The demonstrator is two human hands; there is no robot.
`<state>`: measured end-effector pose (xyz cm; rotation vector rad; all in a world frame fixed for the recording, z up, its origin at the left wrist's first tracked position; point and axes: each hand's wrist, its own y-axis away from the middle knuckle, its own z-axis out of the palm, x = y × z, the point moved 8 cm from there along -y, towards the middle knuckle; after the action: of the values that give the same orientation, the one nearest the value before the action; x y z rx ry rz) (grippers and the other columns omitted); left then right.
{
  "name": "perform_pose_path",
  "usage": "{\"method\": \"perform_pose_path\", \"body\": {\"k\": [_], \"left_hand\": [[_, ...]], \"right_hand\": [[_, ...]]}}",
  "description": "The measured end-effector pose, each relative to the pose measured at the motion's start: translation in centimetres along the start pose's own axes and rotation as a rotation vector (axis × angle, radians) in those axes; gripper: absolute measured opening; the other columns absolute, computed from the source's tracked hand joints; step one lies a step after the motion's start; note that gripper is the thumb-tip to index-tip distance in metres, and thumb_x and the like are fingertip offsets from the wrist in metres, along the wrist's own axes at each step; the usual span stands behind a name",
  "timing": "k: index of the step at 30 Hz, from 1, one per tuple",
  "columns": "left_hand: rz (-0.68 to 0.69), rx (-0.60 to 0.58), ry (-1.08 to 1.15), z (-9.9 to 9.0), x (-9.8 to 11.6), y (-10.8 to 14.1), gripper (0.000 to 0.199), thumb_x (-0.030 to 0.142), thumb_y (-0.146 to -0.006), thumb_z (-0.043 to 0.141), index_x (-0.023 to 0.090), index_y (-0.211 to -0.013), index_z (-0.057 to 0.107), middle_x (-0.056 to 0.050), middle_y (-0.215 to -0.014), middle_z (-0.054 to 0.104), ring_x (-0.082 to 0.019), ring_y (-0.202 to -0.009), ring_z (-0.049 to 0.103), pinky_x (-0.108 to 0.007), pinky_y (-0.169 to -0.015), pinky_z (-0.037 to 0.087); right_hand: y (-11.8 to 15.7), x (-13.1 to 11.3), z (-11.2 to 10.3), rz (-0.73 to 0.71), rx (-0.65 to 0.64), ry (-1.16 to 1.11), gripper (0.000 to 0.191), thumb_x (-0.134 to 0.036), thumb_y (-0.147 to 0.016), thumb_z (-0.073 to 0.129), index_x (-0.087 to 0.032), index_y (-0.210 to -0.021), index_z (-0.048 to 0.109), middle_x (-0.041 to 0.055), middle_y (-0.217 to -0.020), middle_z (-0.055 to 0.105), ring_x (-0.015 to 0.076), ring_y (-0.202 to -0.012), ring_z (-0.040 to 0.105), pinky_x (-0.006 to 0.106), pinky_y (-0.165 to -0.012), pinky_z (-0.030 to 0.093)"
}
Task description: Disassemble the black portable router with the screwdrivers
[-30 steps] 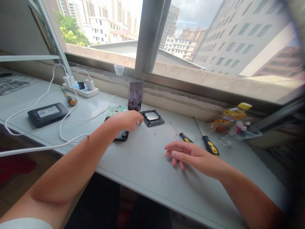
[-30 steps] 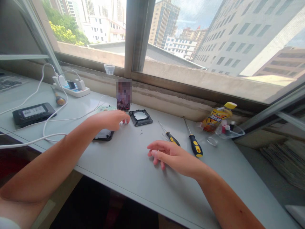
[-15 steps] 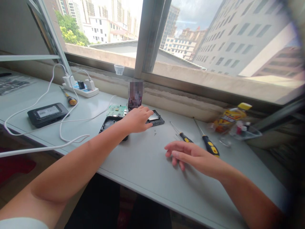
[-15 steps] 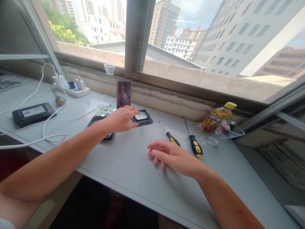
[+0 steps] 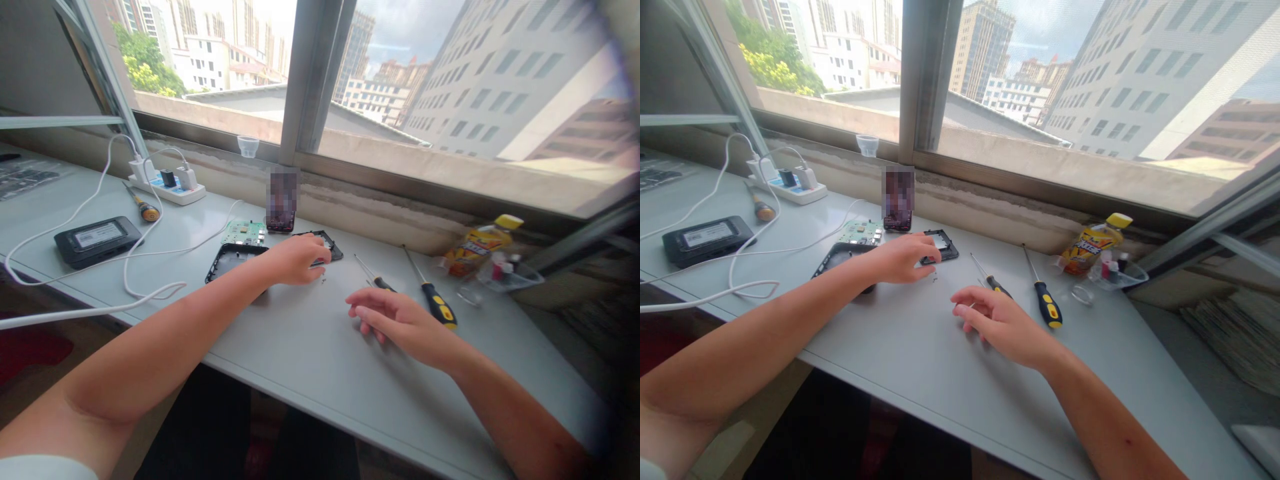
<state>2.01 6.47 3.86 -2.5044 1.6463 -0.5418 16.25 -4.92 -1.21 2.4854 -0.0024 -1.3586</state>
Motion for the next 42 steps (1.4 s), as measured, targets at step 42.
{"method": "perform_pose_path", "body": {"k": [42], "left_hand": [[-0.072,0.088,0.197,2.5,0.8,-0.8,0.027,0.015,-0.090,0.054,0.012,-0.113,0.070,-0.010,-0.107,0.075,-0.020,-0.094,0.068,-0.030,-0.088,0.050]], "right_hand": [[0.1,-0.3,-0.1,0.012,-0.001,0.032,0.049,-0.061,-0.094,0.058,-0.020,-0.119,0.065,0.0070,-0.088,0.067,0.0158,-0.074,0.061,0.026,-0.058,0.048]]}}
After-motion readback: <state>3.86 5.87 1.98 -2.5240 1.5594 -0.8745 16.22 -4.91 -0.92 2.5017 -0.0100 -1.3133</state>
